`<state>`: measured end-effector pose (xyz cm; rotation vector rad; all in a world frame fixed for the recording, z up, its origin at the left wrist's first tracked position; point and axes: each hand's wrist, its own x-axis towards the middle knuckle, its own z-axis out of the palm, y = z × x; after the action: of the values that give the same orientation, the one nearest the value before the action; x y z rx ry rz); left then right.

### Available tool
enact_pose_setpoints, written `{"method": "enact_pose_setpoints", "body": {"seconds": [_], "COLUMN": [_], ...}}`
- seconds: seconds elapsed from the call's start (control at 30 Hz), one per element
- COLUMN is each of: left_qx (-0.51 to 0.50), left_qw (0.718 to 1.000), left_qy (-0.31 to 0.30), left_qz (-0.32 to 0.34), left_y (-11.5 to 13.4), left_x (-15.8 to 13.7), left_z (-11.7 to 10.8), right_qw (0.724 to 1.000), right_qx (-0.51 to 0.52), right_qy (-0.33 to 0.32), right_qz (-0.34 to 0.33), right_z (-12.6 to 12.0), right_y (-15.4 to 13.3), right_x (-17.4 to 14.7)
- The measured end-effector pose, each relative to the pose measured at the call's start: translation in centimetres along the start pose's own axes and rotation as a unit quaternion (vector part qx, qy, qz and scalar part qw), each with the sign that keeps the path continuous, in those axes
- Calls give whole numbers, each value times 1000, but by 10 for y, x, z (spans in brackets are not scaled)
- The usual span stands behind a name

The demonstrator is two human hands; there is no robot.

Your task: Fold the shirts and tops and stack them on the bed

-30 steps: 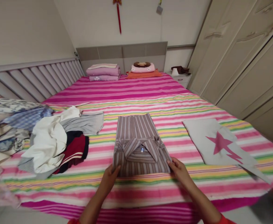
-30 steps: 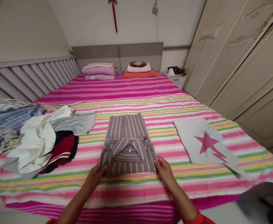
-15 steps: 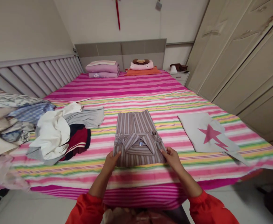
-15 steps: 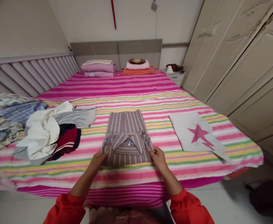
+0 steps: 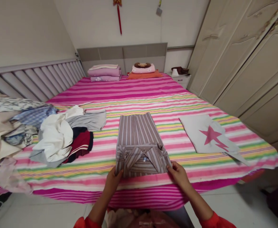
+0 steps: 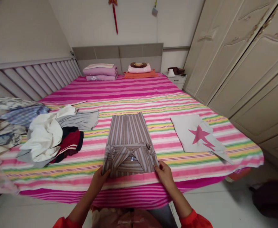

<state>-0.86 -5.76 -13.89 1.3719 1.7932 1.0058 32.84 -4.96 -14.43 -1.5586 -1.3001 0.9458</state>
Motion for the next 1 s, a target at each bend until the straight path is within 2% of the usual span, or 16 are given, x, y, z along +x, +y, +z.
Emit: {"method": "enact_pose_setpoints", "body": {"seconds": [0.1, 0.17, 0.23, 0.33, 0.43, 0.5, 0.57, 0.63, 0.7, 0.77, 0.8, 0.93, 1.0], "left_qx": [63, 128, 208, 315, 352, 321, 238, 131, 57, 37, 36, 16, 4], "left_qw": [996, 981, 954, 903, 873, 881, 915, 955, 973, 980, 983, 995, 997], "left_qy": [55, 101, 104, 30, -60, -111, -157, -193, -206, -193, -177, -96, -77], "left_qz": [31, 102, 191, 289, 331, 329, 285, 186, 89, 41, 31, 1, 5], "left_y": [-7, -2, 8, 28, 46, 55, 64, 73, 79, 82, 82, 77, 75], "left_x": [-1, 2, 8, 22, 38, 51, 67, 85, 103, 120, 126, 138, 139], "left_z": [0, -3, -6, -7, -7, -10, -12, -13, -11, -5, -1, 15, 21], "right_qw": [988, 953, 909, 856, 833, 847, 883, 932, 970, 985, 988, 995, 997], "right_qx": [-115, -211, -296, -374, -381, -334, -244, -125, -17, 42, 51, 45, 39], "right_qy": [60, 122, 129, 42, -85, -169, -215, -221, -195, -160, -143, -85, -58], "right_qz": [-86, -178, -263, -354, -391, -379, -339, -258, -145, -56, -34, -29, -30], "right_z": [-1, -1, 1, 3, 1, -3, -5, -3, 4, 14, 19, 35, 40], "right_y": [1, -4, -12, -28, -44, -54, -62, -69, -74, -77, -76, -68, -62], "right_x": [-3, -3, 0, 10, 29, 43, 60, 77, 93, 108, 113, 126, 129]}}
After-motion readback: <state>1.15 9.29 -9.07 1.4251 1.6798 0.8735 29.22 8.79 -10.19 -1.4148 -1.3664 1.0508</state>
